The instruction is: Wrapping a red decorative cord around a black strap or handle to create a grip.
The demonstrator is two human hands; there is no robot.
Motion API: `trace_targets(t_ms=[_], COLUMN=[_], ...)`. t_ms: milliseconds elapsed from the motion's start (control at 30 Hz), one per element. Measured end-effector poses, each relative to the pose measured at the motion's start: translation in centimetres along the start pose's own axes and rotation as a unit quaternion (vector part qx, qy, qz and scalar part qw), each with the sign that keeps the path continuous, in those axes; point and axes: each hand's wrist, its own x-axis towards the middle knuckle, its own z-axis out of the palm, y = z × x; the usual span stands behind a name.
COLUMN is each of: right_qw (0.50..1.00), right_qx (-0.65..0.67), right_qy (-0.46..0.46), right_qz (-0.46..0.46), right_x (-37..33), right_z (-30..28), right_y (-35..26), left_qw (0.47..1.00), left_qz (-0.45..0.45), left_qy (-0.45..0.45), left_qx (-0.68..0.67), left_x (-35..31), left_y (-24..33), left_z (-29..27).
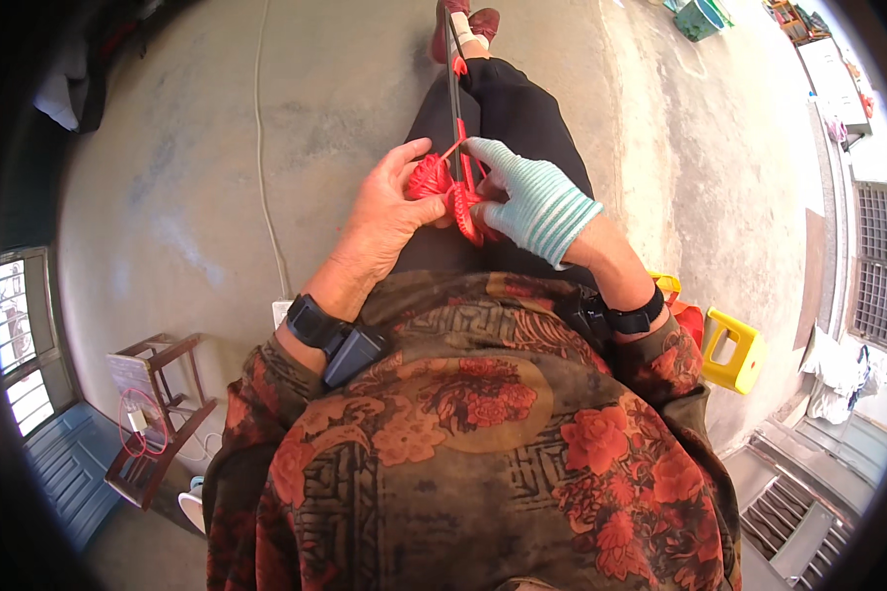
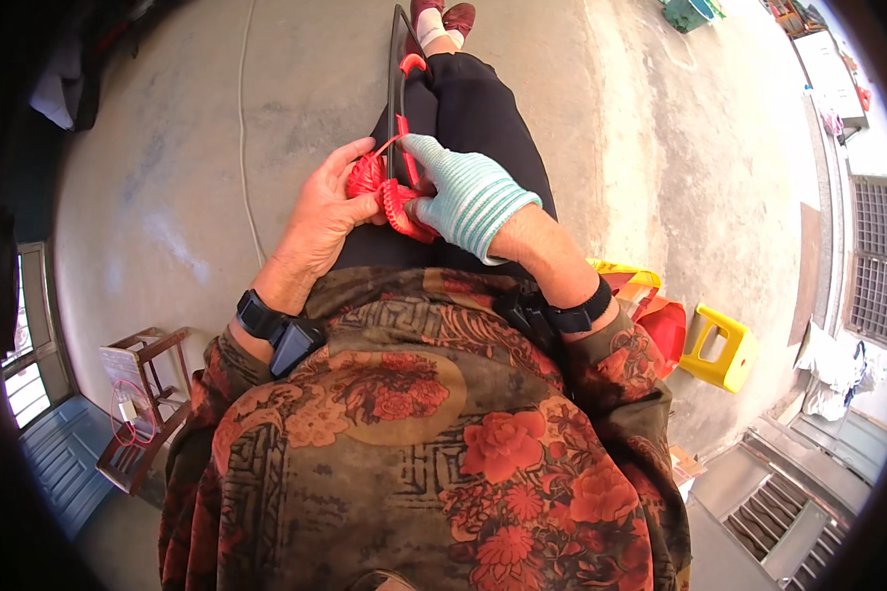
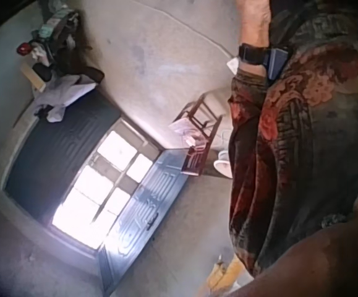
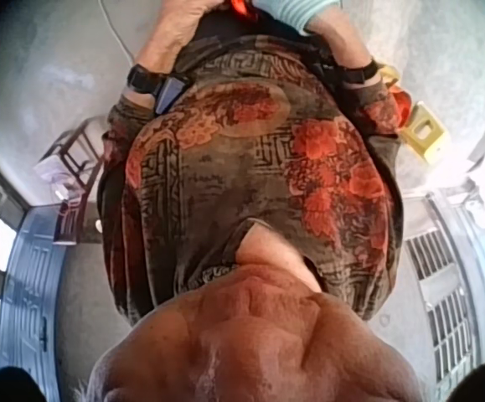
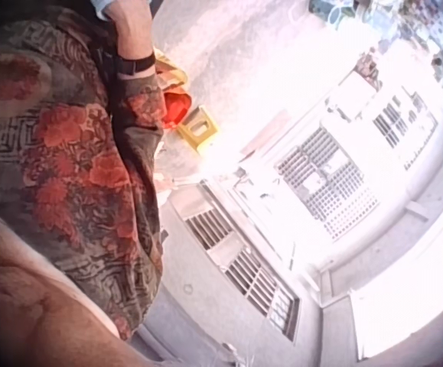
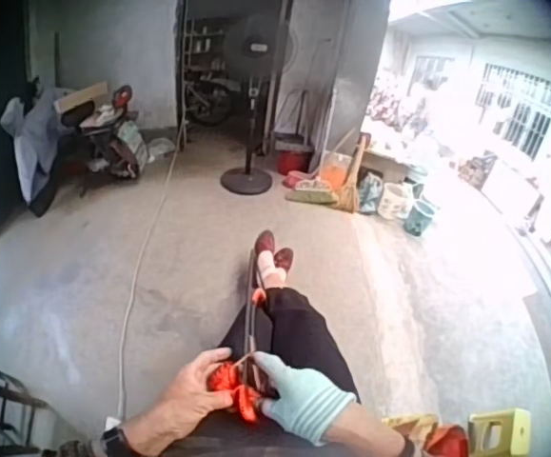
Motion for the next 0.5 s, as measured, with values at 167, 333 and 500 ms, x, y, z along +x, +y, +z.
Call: trace_targets(t_ms=[167, 333, 500], right_qw=[0.998, 0.984, 0.960], right_qx=[-0.058, -0.114, 0.264], right_qy=[-0.019, 0.082, 0.095], right_qz=[-0.023, -0.114, 0.027], right_x=[1.0, 2.5, 2.6], right_z=[-1.8, -2.5, -3.6], right_y=[-1.2, -1.3, -0.4], left_qw=[0.999, 0.995, 0.986], left_qz=[0.012, 0.055, 0.130], left_qy=[0.005, 0.043, 0.098], left_qx=[0.035, 0.065, -0.033], left_x=[-0.1, -0.4, -0.9], left_y=[1.0, 1.7, 6.6], left_z=[0.2, 0.5, -2.3])
